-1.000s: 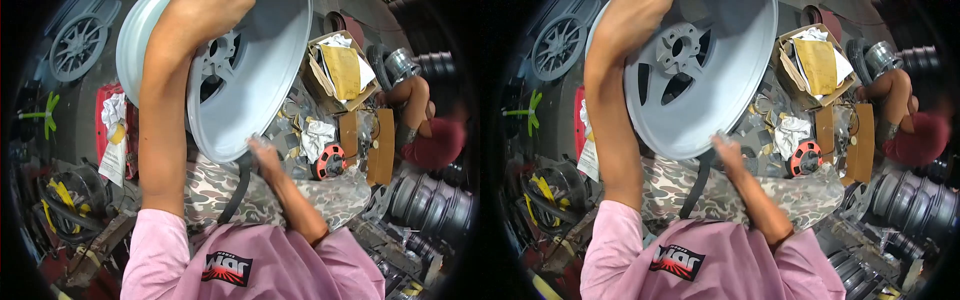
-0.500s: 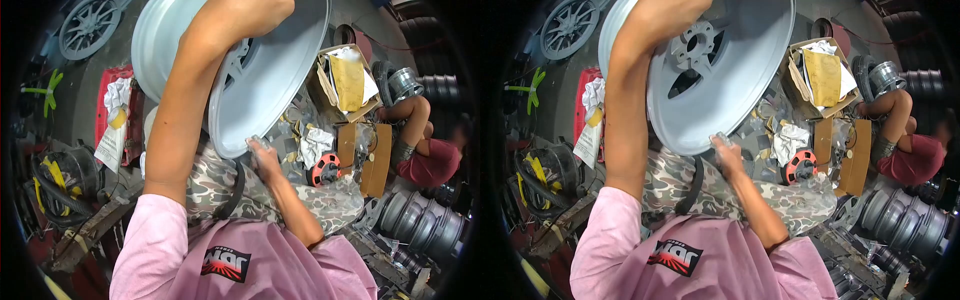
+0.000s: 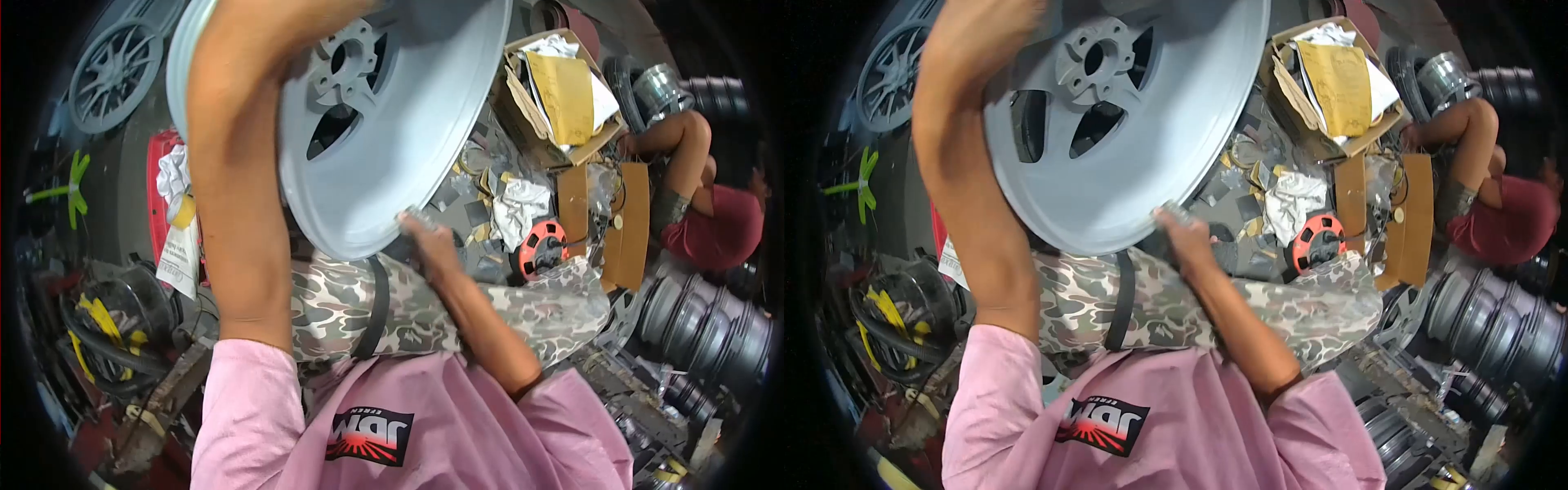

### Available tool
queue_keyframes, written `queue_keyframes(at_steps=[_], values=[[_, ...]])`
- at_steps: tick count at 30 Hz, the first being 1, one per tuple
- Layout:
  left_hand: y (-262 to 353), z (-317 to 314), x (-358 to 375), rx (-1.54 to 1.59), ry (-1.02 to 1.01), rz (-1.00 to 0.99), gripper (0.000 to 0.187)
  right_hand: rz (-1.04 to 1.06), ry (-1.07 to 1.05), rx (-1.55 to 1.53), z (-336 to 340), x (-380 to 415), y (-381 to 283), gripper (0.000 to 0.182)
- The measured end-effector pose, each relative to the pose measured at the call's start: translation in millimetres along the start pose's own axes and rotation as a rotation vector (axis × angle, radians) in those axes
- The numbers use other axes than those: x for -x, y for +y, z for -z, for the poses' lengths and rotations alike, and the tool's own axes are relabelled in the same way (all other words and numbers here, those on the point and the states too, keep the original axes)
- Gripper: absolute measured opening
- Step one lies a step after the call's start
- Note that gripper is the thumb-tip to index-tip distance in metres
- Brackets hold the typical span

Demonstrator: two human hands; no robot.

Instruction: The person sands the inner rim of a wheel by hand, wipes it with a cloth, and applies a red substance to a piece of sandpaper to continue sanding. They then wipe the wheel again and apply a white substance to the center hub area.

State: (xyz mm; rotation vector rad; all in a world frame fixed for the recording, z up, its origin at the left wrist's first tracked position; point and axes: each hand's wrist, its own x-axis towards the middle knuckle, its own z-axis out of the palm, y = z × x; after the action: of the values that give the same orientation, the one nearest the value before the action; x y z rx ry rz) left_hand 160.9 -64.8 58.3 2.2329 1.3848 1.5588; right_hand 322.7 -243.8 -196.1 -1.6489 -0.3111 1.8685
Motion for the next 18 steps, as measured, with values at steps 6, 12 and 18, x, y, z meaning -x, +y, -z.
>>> queue_keyframes(at_steps=[6,12,18], values=[[-8,22,-12,0.363,-0.38,0.279,0.031,-0.108,-0.021,0.04,-15,16,3,0.042],[-21,17,-1,0.087,-0.154,-0.017,0.032,0.51,0.418,0.753,100,-70,-23,0.045],[-13,26,2,0.214,-0.254,0.14,0.031,1.094,0.068,1.056,60,-16,-38,0.025]])
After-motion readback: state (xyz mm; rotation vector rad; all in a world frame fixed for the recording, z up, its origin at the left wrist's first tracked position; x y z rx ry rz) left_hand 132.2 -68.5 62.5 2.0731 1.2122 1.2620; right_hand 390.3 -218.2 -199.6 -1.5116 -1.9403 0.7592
